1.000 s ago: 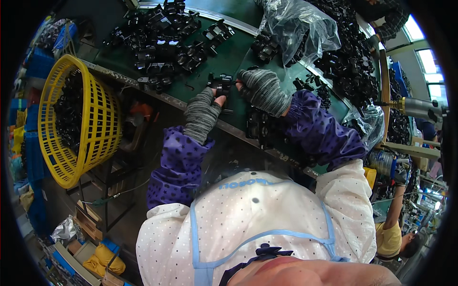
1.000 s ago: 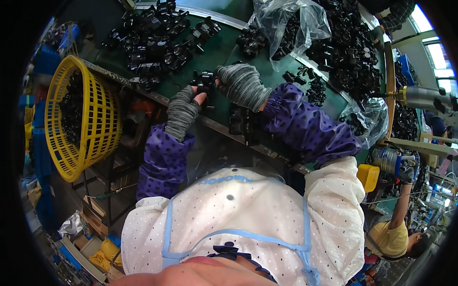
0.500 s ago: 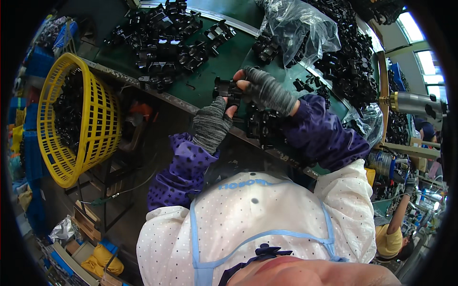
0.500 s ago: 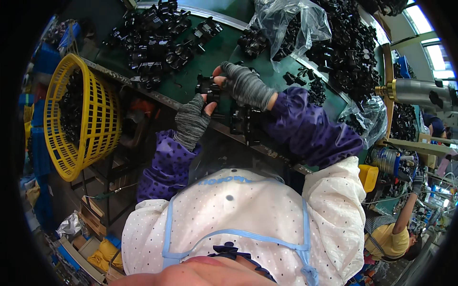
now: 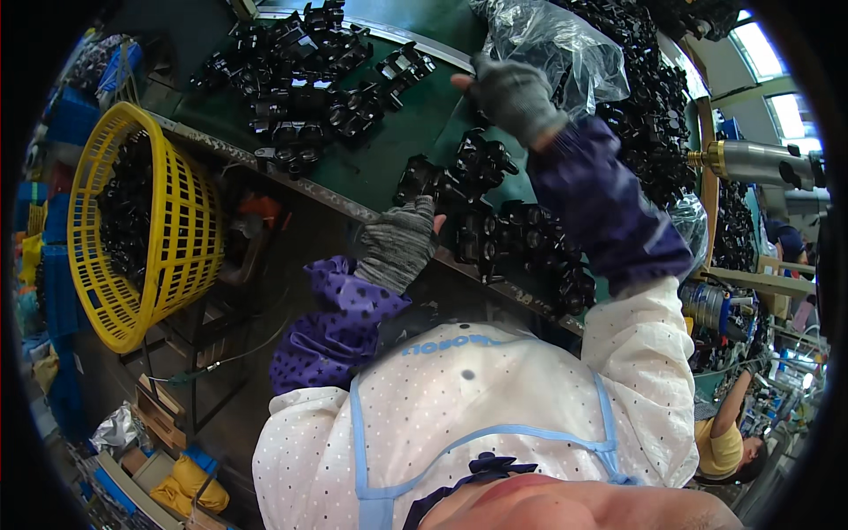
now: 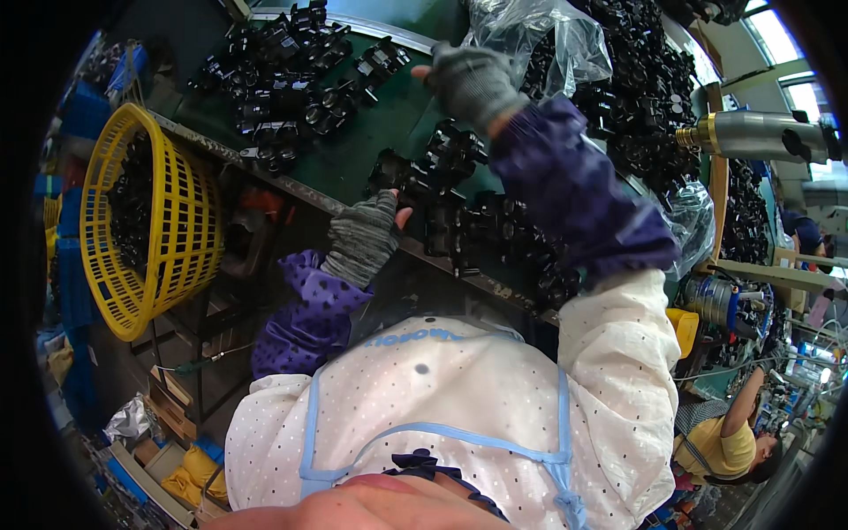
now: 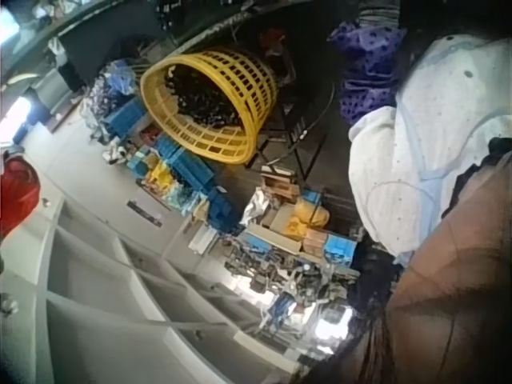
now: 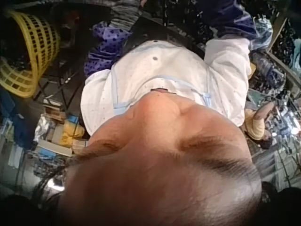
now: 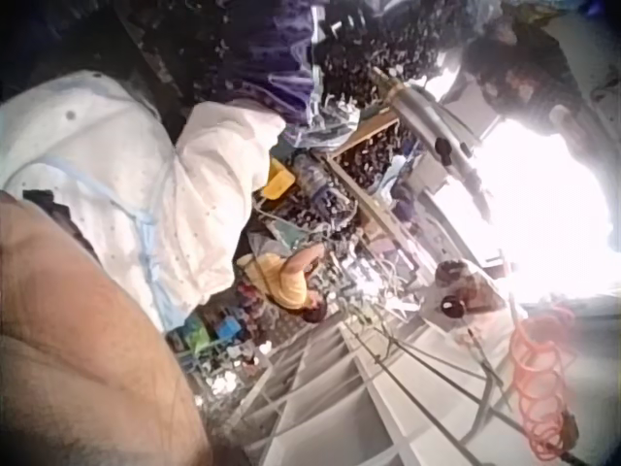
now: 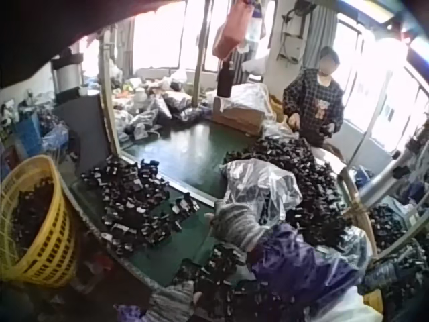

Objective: The recorder is assembling small black components at a workstation using a pneumatic screwdriver.

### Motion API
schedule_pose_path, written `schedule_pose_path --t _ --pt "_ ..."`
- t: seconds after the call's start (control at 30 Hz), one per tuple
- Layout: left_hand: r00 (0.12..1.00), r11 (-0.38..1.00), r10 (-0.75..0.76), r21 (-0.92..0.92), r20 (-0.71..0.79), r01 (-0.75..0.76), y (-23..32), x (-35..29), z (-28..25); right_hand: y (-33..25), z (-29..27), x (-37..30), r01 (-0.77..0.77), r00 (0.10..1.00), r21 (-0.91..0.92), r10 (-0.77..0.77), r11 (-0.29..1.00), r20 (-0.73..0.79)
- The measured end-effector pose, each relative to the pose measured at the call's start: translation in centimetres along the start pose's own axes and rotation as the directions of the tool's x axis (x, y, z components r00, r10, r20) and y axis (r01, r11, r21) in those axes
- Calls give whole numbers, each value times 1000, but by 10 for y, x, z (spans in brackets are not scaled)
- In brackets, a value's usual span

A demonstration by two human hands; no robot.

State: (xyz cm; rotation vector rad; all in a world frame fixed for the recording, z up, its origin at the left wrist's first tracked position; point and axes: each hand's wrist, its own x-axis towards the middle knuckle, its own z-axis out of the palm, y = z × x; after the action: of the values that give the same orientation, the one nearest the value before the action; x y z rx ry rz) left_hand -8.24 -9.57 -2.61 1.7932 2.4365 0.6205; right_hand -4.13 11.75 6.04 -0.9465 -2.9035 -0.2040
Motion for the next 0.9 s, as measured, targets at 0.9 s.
schedule_pose_path --t 0.9 --pt "754 -432 -316 -795 576 426 -1 109 -26 -33 8 -43 381 909 519 -414 765 -57"
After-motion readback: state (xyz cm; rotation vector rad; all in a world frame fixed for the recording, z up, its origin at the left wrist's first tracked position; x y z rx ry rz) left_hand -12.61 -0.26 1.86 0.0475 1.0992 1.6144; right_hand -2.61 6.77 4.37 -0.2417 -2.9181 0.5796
